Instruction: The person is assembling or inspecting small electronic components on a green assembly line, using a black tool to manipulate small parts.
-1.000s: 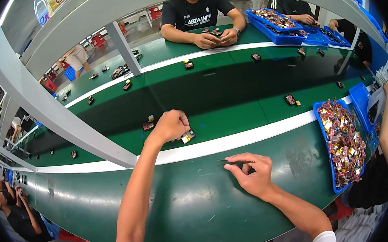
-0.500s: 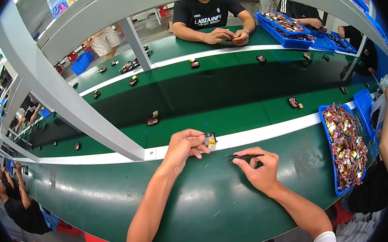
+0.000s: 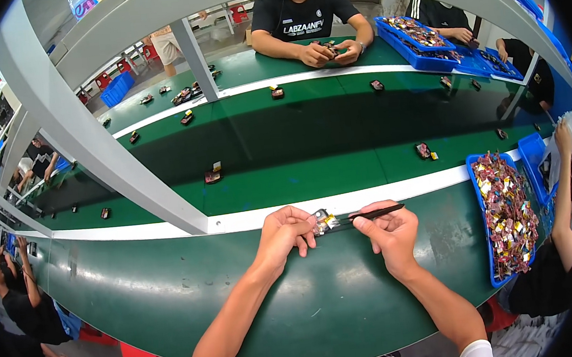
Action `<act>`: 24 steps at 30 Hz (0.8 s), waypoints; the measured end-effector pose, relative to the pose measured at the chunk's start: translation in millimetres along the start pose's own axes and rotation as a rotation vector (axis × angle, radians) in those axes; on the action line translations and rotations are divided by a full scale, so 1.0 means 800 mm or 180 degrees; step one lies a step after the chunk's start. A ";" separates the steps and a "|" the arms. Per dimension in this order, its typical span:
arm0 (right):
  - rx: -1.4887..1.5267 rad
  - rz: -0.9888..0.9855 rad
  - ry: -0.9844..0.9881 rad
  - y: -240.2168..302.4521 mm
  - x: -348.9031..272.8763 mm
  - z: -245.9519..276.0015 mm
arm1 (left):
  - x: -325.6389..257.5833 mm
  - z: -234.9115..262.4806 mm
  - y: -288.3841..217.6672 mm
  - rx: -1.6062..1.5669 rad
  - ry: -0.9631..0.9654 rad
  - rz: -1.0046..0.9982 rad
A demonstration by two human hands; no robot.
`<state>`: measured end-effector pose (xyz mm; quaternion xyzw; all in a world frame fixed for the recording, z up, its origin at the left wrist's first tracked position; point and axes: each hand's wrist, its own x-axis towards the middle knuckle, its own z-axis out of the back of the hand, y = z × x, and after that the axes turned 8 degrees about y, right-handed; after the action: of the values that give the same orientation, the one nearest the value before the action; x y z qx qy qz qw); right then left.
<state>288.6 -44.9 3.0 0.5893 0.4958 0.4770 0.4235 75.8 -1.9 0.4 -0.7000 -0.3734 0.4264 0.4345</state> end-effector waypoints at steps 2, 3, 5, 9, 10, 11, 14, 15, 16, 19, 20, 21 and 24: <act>-0.0101 -0.0134 0.0218 -0.001 -0.003 -0.003 | -0.002 -0.006 0.003 -0.0030 0.0052 0.0020; -0.0103 -0.0140 0.0212 -0.004 -0.003 -0.003 | -0.002 -0.009 0.004 -0.0060 0.0097 0.0037; -0.0461 0.0118 0.0307 -0.013 -0.003 -0.003 | -0.003 -0.012 0.005 -0.0089 0.0120 0.0051; -0.0509 0.0180 0.0270 -0.021 -0.003 -0.001 | -0.006 -0.020 0.010 -0.0109 0.0077 -0.0049; -0.0648 0.0252 0.0265 -0.026 -0.003 0.003 | -0.006 -0.020 0.010 -0.0107 0.0077 -0.0048; -0.0790 0.0320 0.0265 -0.028 -0.002 0.006 | -0.005 -0.021 0.012 -0.0086 0.0070 -0.0057; -0.0767 0.0355 0.0262 -0.023 -0.001 0.005 | -0.004 -0.024 0.014 -0.0053 0.0069 -0.0084; -0.0767 0.0355 0.0259 -0.024 -0.001 0.005 | -0.004 -0.024 0.014 -0.0040 0.0079 -0.0100; -0.0842 0.0351 0.0269 -0.025 -0.001 0.006 | -0.004 -0.024 0.015 -0.0039 0.0081 -0.0099; -0.0910 0.0327 0.0280 -0.024 -0.002 0.006 | -0.005 -0.026 0.017 -0.0019 0.0050 -0.0139; -0.0898 0.0312 0.0285 -0.024 -0.002 0.005 | -0.005 -0.027 0.018 -0.0016 0.0054 -0.0167; -0.0898 0.0313 0.0285 -0.023 -0.001 0.005 | -0.005 -0.027 0.019 -0.0014 0.0059 -0.0195; -0.0738 0.0118 0.0279 -0.023 0.000 0.007 | -0.005 -0.028 0.020 -0.0009 0.0111 -0.0240</act>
<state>290.8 -42.0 -16.1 0.5240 0.4444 0.5641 0.4579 97.3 -17.4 -7.2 -0.6934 -0.3925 0.3969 0.4556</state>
